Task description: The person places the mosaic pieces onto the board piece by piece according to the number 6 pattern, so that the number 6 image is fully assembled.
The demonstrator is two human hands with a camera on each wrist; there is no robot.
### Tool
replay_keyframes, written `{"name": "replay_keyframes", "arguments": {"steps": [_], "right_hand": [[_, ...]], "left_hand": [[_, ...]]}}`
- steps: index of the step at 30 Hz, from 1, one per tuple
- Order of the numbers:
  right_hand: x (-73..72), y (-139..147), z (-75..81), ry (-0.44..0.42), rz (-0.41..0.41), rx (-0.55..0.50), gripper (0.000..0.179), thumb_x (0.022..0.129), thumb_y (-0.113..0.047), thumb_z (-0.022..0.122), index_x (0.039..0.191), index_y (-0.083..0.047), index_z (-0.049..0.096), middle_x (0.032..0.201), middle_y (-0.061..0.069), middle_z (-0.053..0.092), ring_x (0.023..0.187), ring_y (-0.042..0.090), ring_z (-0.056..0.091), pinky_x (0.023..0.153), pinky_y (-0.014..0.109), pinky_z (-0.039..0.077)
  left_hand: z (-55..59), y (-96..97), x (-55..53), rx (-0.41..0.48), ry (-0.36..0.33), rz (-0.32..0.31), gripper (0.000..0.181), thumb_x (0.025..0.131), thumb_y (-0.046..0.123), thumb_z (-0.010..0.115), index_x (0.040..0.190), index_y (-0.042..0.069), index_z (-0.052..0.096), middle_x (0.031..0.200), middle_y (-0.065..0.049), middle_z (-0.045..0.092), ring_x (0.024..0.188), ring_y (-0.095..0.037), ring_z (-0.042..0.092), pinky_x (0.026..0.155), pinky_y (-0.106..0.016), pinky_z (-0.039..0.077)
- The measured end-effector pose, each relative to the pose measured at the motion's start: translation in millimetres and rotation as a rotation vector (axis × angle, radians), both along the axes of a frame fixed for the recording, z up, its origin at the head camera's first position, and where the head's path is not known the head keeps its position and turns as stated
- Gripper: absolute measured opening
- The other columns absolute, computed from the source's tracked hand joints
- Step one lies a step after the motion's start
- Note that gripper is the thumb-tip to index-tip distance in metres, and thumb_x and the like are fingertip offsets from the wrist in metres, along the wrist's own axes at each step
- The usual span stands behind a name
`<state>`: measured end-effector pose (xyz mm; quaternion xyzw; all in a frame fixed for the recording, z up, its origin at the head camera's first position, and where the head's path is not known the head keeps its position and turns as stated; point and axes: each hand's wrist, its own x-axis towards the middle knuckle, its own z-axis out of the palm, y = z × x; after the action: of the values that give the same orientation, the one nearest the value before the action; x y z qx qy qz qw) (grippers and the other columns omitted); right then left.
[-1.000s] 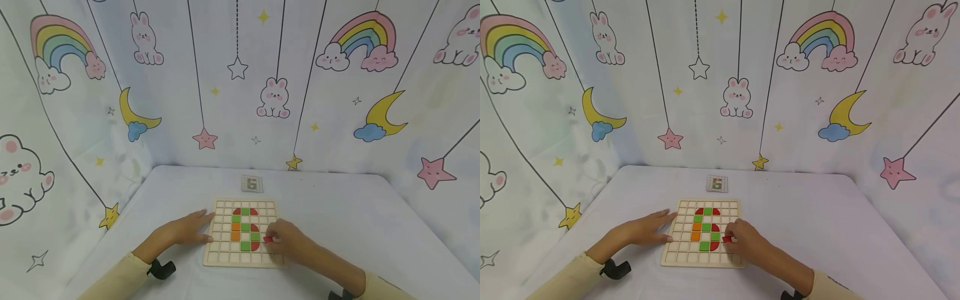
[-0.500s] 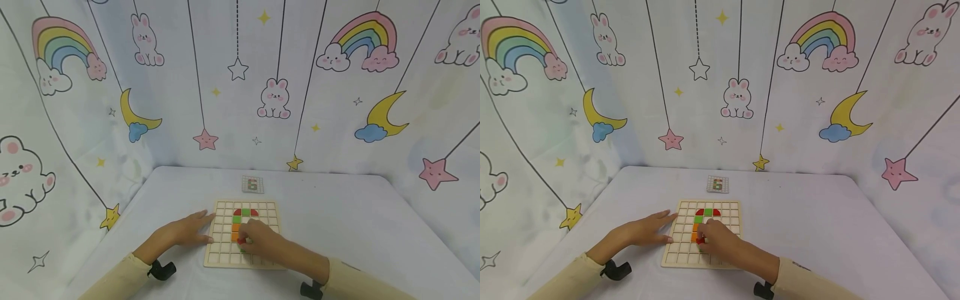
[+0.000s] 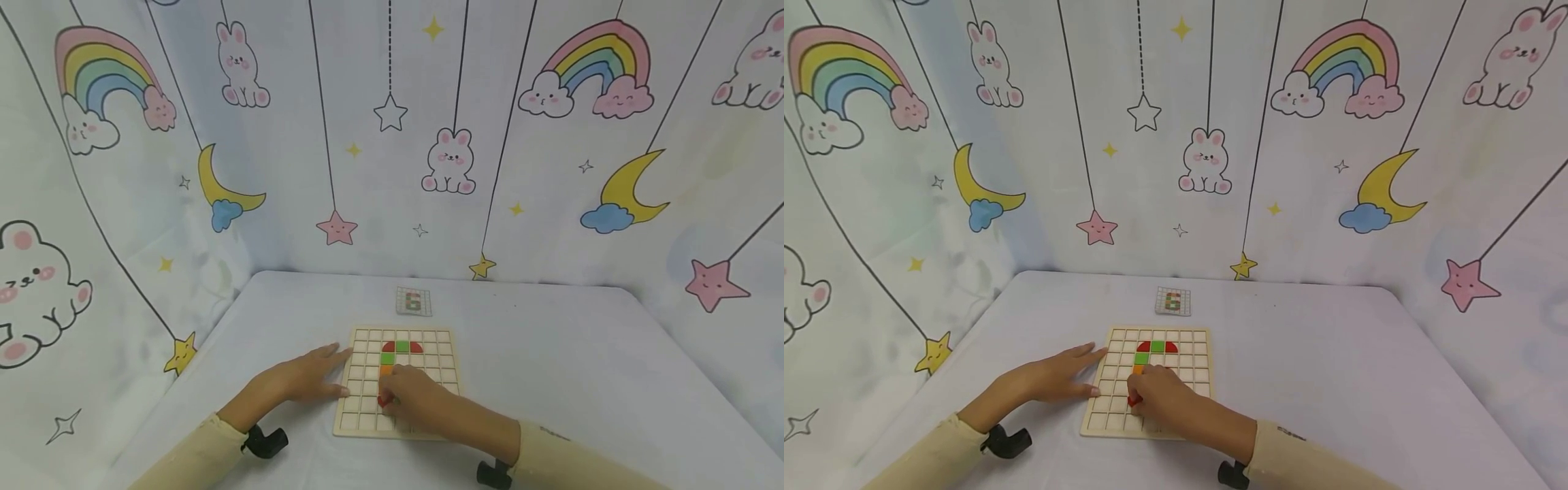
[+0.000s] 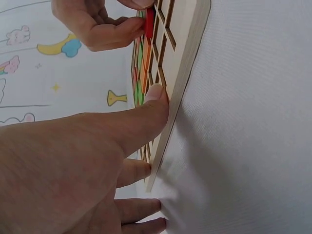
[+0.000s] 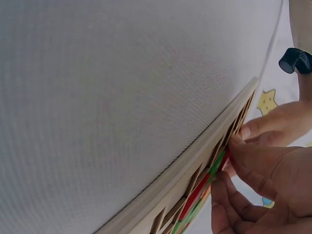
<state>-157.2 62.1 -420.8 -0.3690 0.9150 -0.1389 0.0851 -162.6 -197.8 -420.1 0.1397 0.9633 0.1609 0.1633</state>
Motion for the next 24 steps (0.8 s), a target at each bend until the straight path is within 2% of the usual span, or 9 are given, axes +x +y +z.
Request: {"name": "replay_keyframes", "arguments": {"steps": [11,18,24], "right_hand": [[2.4,-1.8,2.5,0.079,0.022,0.038,0.011,0.094,-0.025,0.082,0.094,-0.024,0.071,0.089,-0.014,0.059,0.08,0.003,0.05,0.076,0.02,0.052],[4.5,-3.3,7.4,0.101,0.009,0.058,0.013,0.093,-0.023,0.084,0.09,-0.021,0.071,0.083,-0.011,0.058,0.077,0.006,0.049,0.073,0.021,0.049],[3.3,-1.5,6.8,0.106,-0.006,0.068,0.011,0.092,-0.024,0.084,0.092,-0.022,0.074,0.085,-0.012,0.056,0.08,0.008,0.048,0.074,0.024,0.048]], "left_hand": [[0.1,-0.4,1.4,0.001,0.005,-0.008,0.086,0.097,0.055,0.072,0.165,0.017,0.038,0.17,-0.023,0.032,0.156,-0.042,0.033,0.123,-0.06,0.035],[0.5,1.0,0.7,0.005,0.009,-0.015,0.086,0.097,0.055,0.072,0.165,0.016,0.038,0.169,-0.023,0.032,0.156,-0.043,0.034,0.123,-0.061,0.035],[1.4,1.4,1.4,0.007,0.012,-0.018,0.085,0.097,0.055,0.071,0.165,0.016,0.038,0.169,-0.023,0.033,0.155,-0.043,0.034,0.123,-0.061,0.036]]}}
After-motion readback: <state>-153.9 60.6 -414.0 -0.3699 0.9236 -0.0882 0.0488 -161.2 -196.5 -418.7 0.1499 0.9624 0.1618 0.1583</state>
